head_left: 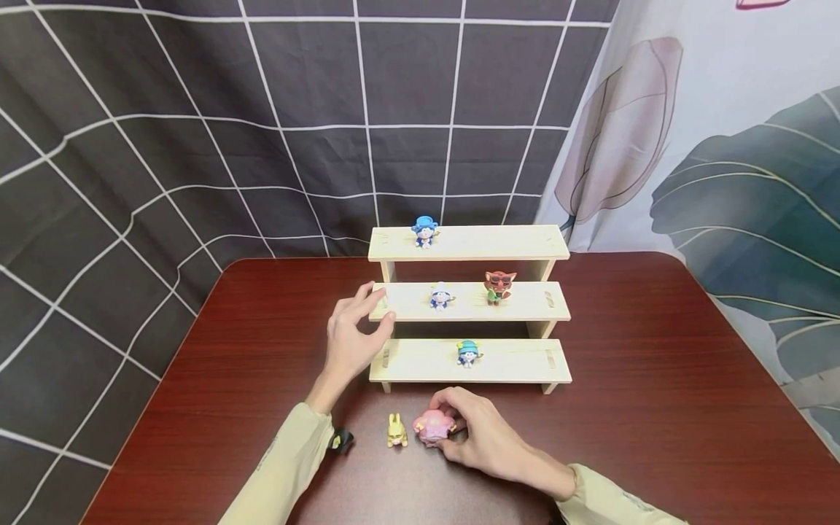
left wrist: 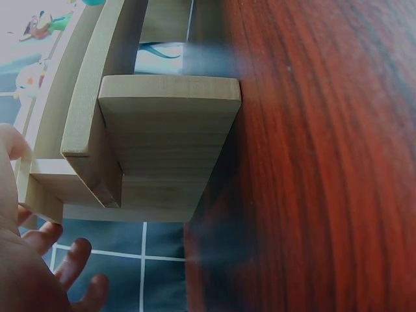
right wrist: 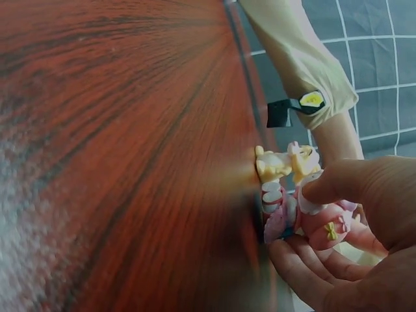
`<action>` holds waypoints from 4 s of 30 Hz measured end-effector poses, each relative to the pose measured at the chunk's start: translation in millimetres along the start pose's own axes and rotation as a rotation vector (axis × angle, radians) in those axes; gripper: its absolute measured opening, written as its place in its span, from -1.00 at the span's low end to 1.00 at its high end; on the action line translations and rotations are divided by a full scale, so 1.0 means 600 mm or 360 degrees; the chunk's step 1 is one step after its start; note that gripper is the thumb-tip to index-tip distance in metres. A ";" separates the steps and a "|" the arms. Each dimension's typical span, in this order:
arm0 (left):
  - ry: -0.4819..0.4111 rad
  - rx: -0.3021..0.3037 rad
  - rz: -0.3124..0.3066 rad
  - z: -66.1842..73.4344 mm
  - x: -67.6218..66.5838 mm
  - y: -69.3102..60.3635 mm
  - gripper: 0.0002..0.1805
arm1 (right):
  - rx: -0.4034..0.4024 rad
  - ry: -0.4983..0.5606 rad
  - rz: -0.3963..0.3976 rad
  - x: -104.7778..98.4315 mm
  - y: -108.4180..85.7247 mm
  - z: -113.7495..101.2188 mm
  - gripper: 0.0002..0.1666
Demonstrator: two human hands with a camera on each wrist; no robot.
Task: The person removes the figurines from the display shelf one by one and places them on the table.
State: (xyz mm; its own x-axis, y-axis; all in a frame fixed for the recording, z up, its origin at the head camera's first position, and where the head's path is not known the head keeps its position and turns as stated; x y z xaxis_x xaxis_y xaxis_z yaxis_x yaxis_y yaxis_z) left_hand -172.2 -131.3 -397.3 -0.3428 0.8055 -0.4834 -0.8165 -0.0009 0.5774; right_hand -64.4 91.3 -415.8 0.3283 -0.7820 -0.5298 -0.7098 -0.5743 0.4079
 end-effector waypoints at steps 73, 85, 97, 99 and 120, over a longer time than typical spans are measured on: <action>-0.0013 0.0058 0.0056 0.007 0.000 0.000 -0.56 | 0.0037 -0.0369 -0.0005 -0.031 -0.004 -0.018 -0.29; -0.0015 0.0055 0.0054 0.006 -0.001 -0.001 -0.55 | -0.0138 -0.0274 0.0035 -0.082 0.009 -0.047 -0.43; -0.0005 0.0020 0.0028 0.003 0.001 0.001 -0.56 | -0.0165 -0.0123 0.0096 -0.151 0.047 -0.076 -0.53; -0.0001 0.0014 0.0021 0.003 0.001 0.001 -0.57 | -0.0181 -0.0163 0.0127 -0.167 0.055 -0.080 -0.55; 0.0004 -0.0006 0.0008 0.003 -0.001 0.000 -0.56 | -0.0094 -0.0361 0.0418 -0.279 0.135 -0.094 -0.62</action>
State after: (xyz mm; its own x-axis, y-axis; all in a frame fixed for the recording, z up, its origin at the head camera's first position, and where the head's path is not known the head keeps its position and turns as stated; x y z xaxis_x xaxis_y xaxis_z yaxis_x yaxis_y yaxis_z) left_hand -171.0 -130.5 -395.7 -0.3482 0.8039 -0.4821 -0.8165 -0.0074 0.5773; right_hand -142.0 162.0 -252.2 -0.0123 -0.8350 -0.5502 -0.7121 -0.3789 0.5910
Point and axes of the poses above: each hand's wrist, its own y-axis towards the middle knuckle, its own x-axis out of the palm, z = x × y, the point moved 3 cm from there along y, towards the middle knuckle, and after that the axes turned 2 degrees about y, right-handed, at the moved point
